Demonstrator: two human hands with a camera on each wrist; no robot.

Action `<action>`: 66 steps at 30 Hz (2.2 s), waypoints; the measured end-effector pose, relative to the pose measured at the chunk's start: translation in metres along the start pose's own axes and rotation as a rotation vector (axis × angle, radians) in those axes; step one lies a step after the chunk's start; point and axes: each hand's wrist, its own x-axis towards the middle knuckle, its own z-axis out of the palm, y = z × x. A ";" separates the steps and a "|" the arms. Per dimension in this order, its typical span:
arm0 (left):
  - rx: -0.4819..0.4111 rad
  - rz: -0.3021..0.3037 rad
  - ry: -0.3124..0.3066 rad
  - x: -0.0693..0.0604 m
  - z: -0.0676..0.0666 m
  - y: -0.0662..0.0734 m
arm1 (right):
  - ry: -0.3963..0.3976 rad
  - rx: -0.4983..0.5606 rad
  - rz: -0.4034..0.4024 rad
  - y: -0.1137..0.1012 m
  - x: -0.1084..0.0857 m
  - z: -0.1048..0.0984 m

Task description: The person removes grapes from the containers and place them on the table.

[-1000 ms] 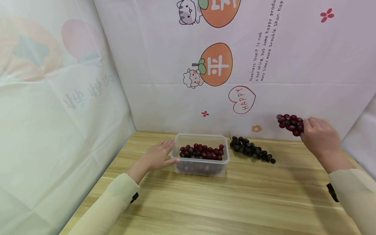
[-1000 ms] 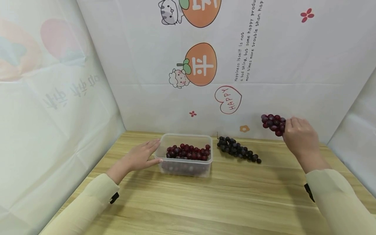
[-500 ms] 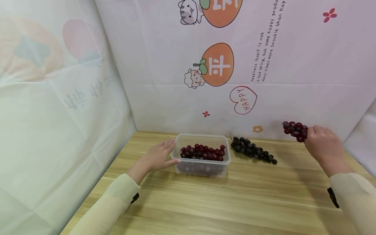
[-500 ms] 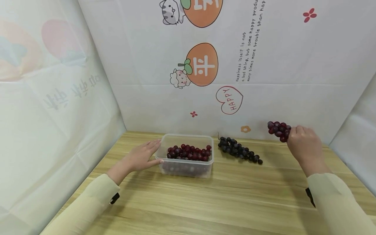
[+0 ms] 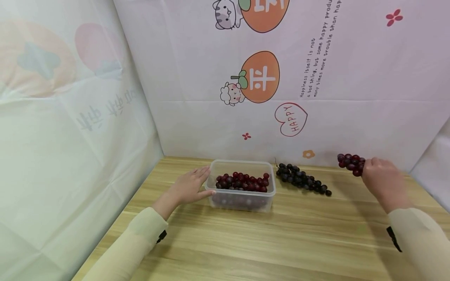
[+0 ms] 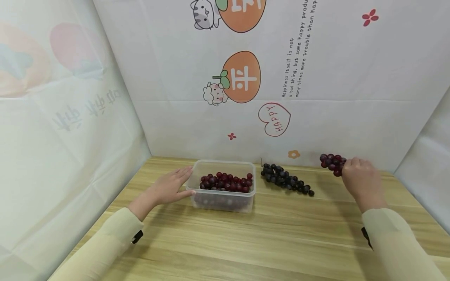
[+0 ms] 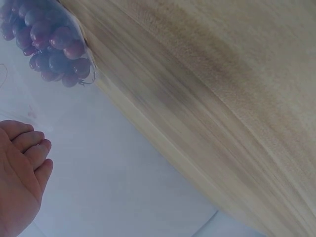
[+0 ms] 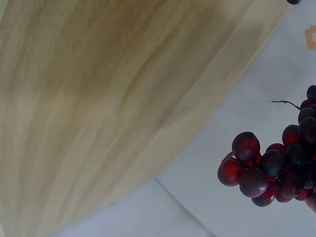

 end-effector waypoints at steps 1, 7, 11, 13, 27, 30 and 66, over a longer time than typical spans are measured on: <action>-0.001 0.000 -0.001 0.000 0.000 0.000 | -0.002 -0.003 0.000 -0.001 0.000 0.001; 0.007 -0.003 -0.004 0.000 0.001 0.000 | 0.024 0.001 -0.007 -0.007 0.002 0.010; 0.006 -0.009 -0.006 0.000 0.001 0.000 | 0.015 0.011 -0.004 -0.010 0.004 0.015; 0.006 -0.009 -0.007 0.001 0.001 -0.001 | 0.005 0.013 0.003 -0.012 0.005 0.017; -0.006 -0.002 -0.006 0.001 0.002 -0.001 | -0.184 0.073 0.082 -0.021 0.004 0.029; -0.010 -0.001 -0.006 0.001 0.002 -0.001 | -0.229 0.080 0.095 -0.020 0.004 0.033; -0.002 0.001 -0.003 0.001 0.003 -0.002 | -0.352 0.168 0.160 -0.037 0.010 0.047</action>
